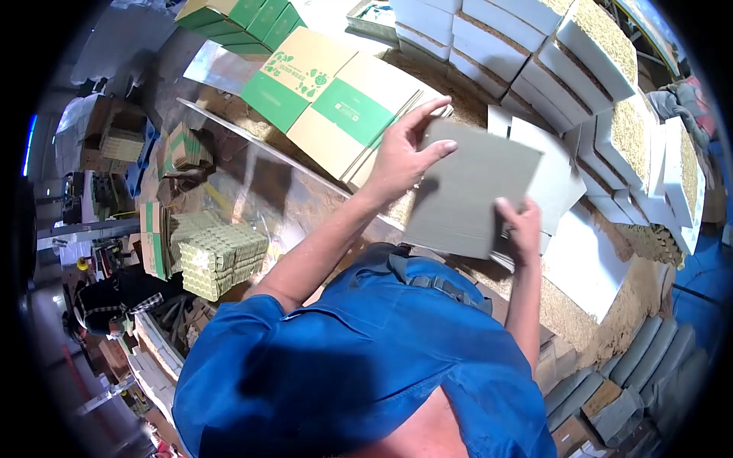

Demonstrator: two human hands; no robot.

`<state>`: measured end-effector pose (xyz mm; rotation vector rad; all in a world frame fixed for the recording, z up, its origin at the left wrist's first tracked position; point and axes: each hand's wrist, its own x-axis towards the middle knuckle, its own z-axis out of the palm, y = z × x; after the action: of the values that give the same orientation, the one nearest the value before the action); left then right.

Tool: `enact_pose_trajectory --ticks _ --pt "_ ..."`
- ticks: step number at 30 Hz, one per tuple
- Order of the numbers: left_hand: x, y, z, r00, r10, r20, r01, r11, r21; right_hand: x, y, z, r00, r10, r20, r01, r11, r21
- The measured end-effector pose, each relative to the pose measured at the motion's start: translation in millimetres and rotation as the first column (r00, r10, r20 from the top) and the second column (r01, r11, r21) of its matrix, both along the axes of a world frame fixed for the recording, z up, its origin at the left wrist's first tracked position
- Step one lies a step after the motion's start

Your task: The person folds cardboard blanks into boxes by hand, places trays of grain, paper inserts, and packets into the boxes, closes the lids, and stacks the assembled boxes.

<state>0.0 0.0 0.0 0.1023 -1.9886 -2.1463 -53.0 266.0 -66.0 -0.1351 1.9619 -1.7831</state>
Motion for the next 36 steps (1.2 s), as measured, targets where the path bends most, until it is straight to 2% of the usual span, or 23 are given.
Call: enact_pose_trajectory --ticks 1,2,3,5,7,9,11,12,13,15,16,18,19,20,21,23,25,27,28,31,33,36 --pt "-3.7 2.9 1.1 0.998 0.022 -0.052 -0.018 0.997 0.074 -7.3 12.1 5.0 0.992 -0.124 -0.007 0.123 0.99 -0.068" --pt "-6.4 1.9 3.2 0.996 0.043 -0.084 -0.038 0.998 0.054 -19.1 31.8 1.8 0.973 -0.228 -0.019 0.226 0.971 -0.075" --pt "-1.8 -7.4 10.6 0.994 0.07 -0.088 -0.074 0.996 -0.041 -29.9 54.4 10.0 0.941 -0.334 -0.055 0.33 0.941 -0.07" --pt "3.2 -26.6 -8.8 0.999 0.04 -0.013 -0.041 0.999 -0.022 -47.5 94.4 -1.5 0.873 -0.484 -0.054 0.487 0.871 0.063" --pt "15.6 -38.4 -25.1 0.991 0.104 0.079 -0.094 0.988 -0.124 -62.7 129.9 -17.8 0.871 -0.483 -0.088 0.49 0.869 0.073" --pt "25.8 -44.1 -49.8 0.981 0.09 0.174 -0.063 0.986 -0.154 -77.8 140.6 -19.8 0.879 -0.463 -0.114 0.474 0.874 0.109" --pt "37.9 -36.9 -65.3 0.98 0.06 0.191 -0.047 0.997 -0.068 -97.7 144.2 -31.5 0.88 -0.342 -0.33 0.456 0.804 0.383" --pt "44.5 -33.0 -63.6 0.975 0.043 0.22 -0.027 0.997 -0.073 -121.7 169.4 -73.5 0.854 -0.193 -0.483 0.463 0.704 0.538" --pt "49.7 -30.4 -66.0 0.976 0.027 0.217 -0.009 0.996 -0.084 -115.7 155.3 -74.2 0.755 0.007 -0.656 0.593 0.422 0.686" --pt "59.9 -29.0 -68.8 0.981 0.009 0.194 0.015 0.992 -0.123 -100.4 127.1 -63.3 0.662 0.025 -0.749 0.691 0.366 0.623" --pt "65.7 -29.6 -60.8 0.979 0.014 0.203 0.015 0.99 -0.14 -89.4 105.5 -55.0 0.658 0.026 -0.753 0.692 0.375 0.617" --pt "78.1 -30.8 -68.3 0.974 0.025 0.224 0.005 0.991 -0.134 -67.6 70.7 -44.8 0.626 0.241 -0.742 0.665 0.332 0.669" --pt "83.0 -31.4 -63.1 0.969 0.03 0.246 0.0 0.993 -0.122 -65.1 64.2 -56.8 0.594 0.313 -0.741 0.657 0.343 0.671" --pt "90.4 -30.6 -57.8 0.95 0.069 0.305 -0.003 0.977 -0.211 -65.1 59.8 -76.0 0.664 0.283 -0.692 0.592 0.367 0.718" --pt "99.6 -28.9 -57.7 0.948 0.083 0.308 -0.015 0.976 -0.218 -65.3 56.0 -95.6 0.727 0.259 -0.635 0.522 0.392 0.757" --pt "112.0 -27.6 -61.1 0.973 0.084 0.216 -0.033 0.973 -0.23 -65.7 52.5 -105.5 0.656 0.267 -0.706 0.583 0.416 0.698" --pt "132.3 -24.6 -51.5 0.941 0.1 0.323 -0.046 0.985 -0.169 -61.3 44.5 -93.3 0.717 0.285 -0.636 0.552 0.325 0.768" --pt "152.3 -26.0 -64.8 0.921 0.147 0.361 -0.102 0.985 -0.142 -59.6 35.1 -82.5 0.694 0.278 -0.664 0.545 0.399 0.737" --pt "160.3 -29.4 -65.1 0.944 0.144 0.298 -0.064 0.962 -0.265 -57.5 29.9 -76.8 0.702 0.265 -0.661 0.527 0.431 0.732" --pt "178.6 -35.4 -61.8 0.914 0.18 0.364 -0.097 0.967 -0.234 -38.4 -0.9 -62.6 0.666 0.22 -0.713 0.53 0.532 0.66" --pt "184.1 -41.8 -56.7 0.914 0.195 0.356 -0.117 0.966 -0.23 -19.6 -23.0 -59.5 0.648 0.175 -0.741 0.456 0.691 0.562" --pt "186.2 -55.4 -52.9 0.896 0.248 0.369 -0.136 0.943 -0.305 20.8 -59.5 -57.2 0.739 0.149 -0.657 0.225 0.865 0.449"
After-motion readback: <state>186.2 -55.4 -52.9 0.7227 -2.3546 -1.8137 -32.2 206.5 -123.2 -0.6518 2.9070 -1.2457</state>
